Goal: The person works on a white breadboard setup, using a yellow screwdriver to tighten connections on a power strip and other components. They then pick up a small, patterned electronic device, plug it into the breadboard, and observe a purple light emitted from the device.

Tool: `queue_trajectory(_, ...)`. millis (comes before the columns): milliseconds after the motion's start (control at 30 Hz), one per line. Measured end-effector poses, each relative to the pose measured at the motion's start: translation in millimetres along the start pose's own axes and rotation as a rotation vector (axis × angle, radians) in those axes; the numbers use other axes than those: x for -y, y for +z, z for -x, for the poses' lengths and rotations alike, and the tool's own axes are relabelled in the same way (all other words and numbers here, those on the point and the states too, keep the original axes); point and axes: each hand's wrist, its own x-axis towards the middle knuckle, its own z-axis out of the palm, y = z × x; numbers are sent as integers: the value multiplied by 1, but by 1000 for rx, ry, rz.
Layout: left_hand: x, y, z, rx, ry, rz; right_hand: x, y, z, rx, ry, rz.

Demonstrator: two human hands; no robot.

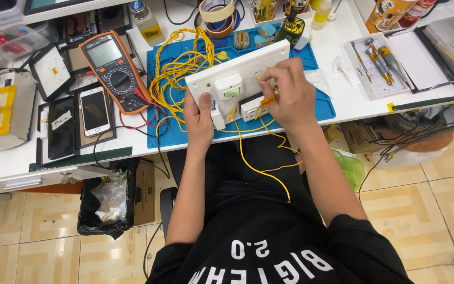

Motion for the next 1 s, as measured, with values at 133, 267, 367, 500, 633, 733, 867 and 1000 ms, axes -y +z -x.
queue_trajectory(133,-1,3,-1,-9,-5,12,13,-35,4,-191,127,-214)
queue_trajectory(267,6,2,-1,-9,7,21,24,-59,26,-416,252,-402)
queue_trajectory(367,6,3,1,-8,10,19,23,-67,36,-469,266,-507)
queue_trajectory(500,19,-1,-2,-26,36,13,21,-77,42,-351,263,-603)
queue_trajectory(633,3,-3,-2,3,-83,36,51,-89,41,-317,366,-615)
queue_trajectory(733,0,-5,-1,24,-140,46,53,-92,40,-402,471,-683)
queue_trajectory(867,2,-5,-1,33,-142,49,54,-98,26,-352,699,-657)
queue_trajectory(1000,4,-7,-1,32,-162,51,64,-89,22,-233,1091,-707)
